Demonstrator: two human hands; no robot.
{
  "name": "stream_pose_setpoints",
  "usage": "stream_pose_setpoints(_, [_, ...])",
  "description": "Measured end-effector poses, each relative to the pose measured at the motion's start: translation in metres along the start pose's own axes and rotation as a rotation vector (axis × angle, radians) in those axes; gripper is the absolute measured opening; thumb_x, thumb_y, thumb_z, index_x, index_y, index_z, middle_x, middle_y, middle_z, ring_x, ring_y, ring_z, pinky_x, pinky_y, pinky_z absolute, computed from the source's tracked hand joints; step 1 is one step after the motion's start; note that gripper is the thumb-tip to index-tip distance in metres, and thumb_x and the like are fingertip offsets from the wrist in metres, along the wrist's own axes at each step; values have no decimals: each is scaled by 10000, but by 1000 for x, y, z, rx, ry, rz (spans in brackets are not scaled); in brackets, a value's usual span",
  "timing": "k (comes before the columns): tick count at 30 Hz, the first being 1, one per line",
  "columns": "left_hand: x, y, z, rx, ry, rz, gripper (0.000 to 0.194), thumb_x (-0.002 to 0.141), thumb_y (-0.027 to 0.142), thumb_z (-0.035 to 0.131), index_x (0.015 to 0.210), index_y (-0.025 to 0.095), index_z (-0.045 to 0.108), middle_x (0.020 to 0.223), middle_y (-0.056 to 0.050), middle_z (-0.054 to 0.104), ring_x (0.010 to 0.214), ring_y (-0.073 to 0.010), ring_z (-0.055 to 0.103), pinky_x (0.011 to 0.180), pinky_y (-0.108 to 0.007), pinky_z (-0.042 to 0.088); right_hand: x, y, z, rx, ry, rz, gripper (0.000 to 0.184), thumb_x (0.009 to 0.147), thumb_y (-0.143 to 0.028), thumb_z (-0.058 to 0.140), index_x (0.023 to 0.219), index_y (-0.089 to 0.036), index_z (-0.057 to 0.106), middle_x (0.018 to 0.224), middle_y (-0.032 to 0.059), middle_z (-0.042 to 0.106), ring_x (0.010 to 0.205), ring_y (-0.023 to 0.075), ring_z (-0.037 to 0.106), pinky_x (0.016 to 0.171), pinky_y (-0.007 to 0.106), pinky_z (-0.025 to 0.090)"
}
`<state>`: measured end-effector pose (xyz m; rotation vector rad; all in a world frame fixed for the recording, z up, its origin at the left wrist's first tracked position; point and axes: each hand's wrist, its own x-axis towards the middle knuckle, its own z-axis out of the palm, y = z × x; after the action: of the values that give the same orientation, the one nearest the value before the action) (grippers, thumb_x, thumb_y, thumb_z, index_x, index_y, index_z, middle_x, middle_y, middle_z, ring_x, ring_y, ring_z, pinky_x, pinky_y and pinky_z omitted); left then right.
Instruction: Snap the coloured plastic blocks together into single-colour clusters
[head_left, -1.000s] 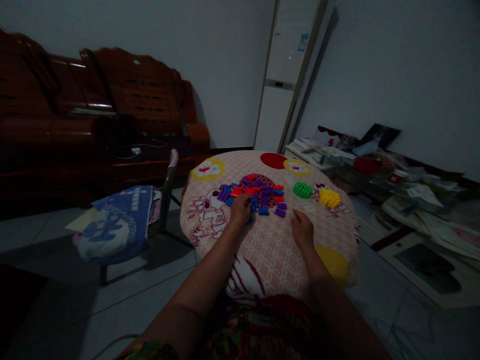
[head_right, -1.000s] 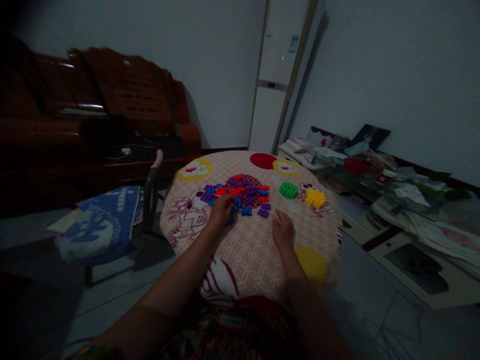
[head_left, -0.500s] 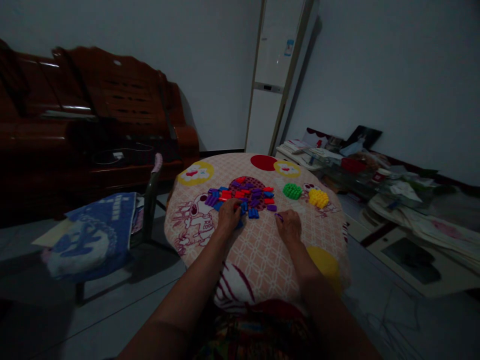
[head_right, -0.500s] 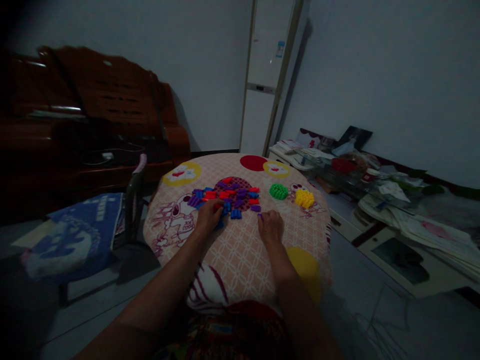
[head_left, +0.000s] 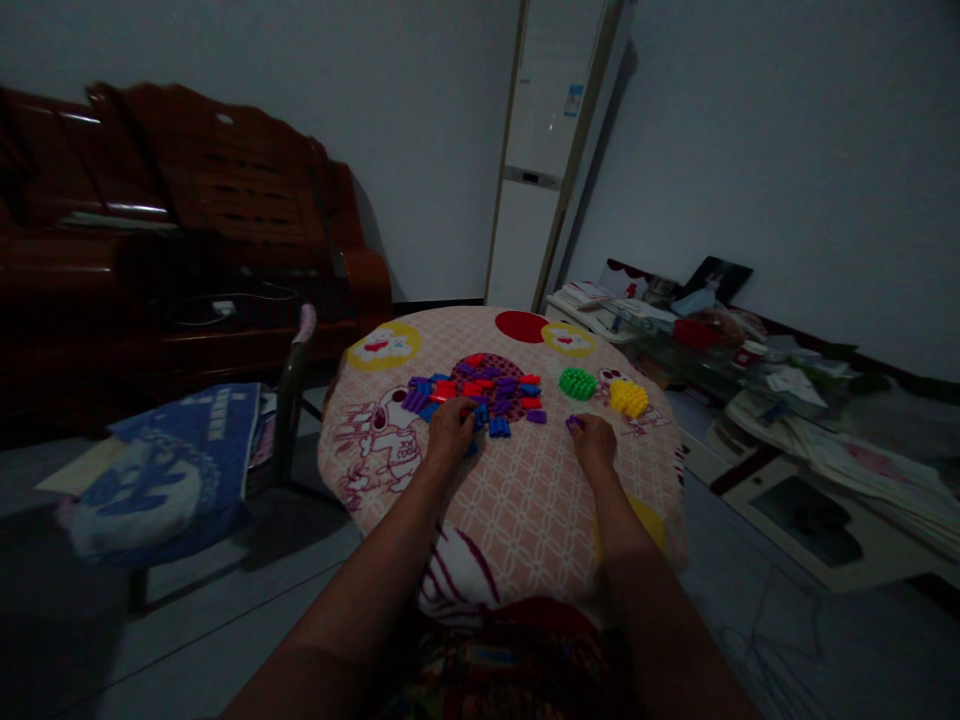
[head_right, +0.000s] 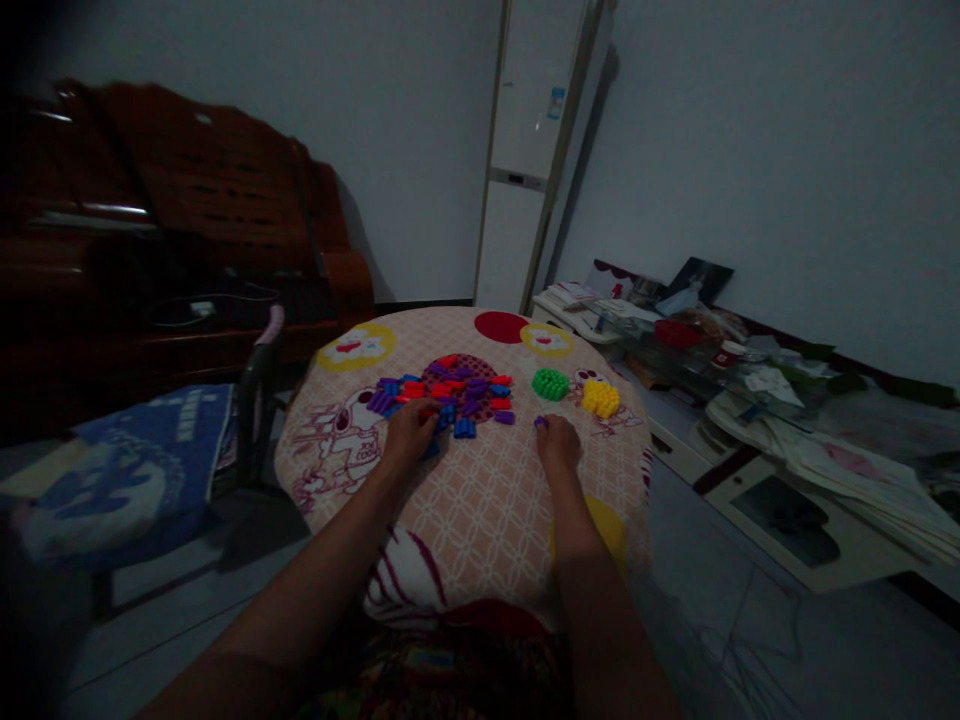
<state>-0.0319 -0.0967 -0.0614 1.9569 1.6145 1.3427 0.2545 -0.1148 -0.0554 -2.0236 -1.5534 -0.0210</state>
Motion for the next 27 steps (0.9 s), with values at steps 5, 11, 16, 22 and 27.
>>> stream_pose_setpoints(5, [-1, 0, 0, -9, 13, 17, 260, 773, 114, 578, 954, 197, 744, 1098, -83, 764, 1082, -261, 685, 1013, -410, 521, 12, 3, -4, 115, 45, 58, 192, 763, -246, 659, 886, -179, 790, 888, 105, 780, 823, 226, 699, 742, 292, 485])
stream_pose_setpoints(11, [-2, 0, 0, -13, 19, 27, 253, 765, 106, 582, 936, 207, 739, 1078, -79, 764, 1066, -262, 687, 1011, -416, 524, 38, 4, 9, 502, 212, 32, 197, 669, -315, 675, 780, -174, 755, 783, 77, 766, 751, 241, 685, 721, 333, 524])
stream_pose_setpoints(16, [-2, -2, 1, 10, 16, 18, 260, 762, 94, 578, 942, 192, 737, 1064, -91, 758, 1062, -266, 686, 1000, -422, 528, 41, 11, 25, 487, 177, 97, 162, 625, -334, 695, 709, -205, 747, 718, 57, 753, 719, 246, 679, 697, 341, 526])
stream_pose_setpoints(22, [-3, 21, 7, 41, -35, 97, 309, 794, 90, 588, 1049, 193, 730, 1135, -102, 739, 1118, -273, 660, 1044, -443, 503, 36, 17, 36, 484, 197, 109, 317, 610, -305, 686, 899, -202, 766, 803, 54, 767, 754, 235, 689, 722, 326, 527])
stream_pose_setpoints(27, [13, 61, 36, 88, -287, 276, 276, 814, 97, 601, 1052, 156, 729, 1136, -134, 721, 1074, -278, 670, 974, -393, 528, 35, 21, 34, 571, 294, 109, 371, 687, -285, 546, 972, -175, 755, 835, 69, 759, 786, 228, 690, 763, 326, 533])
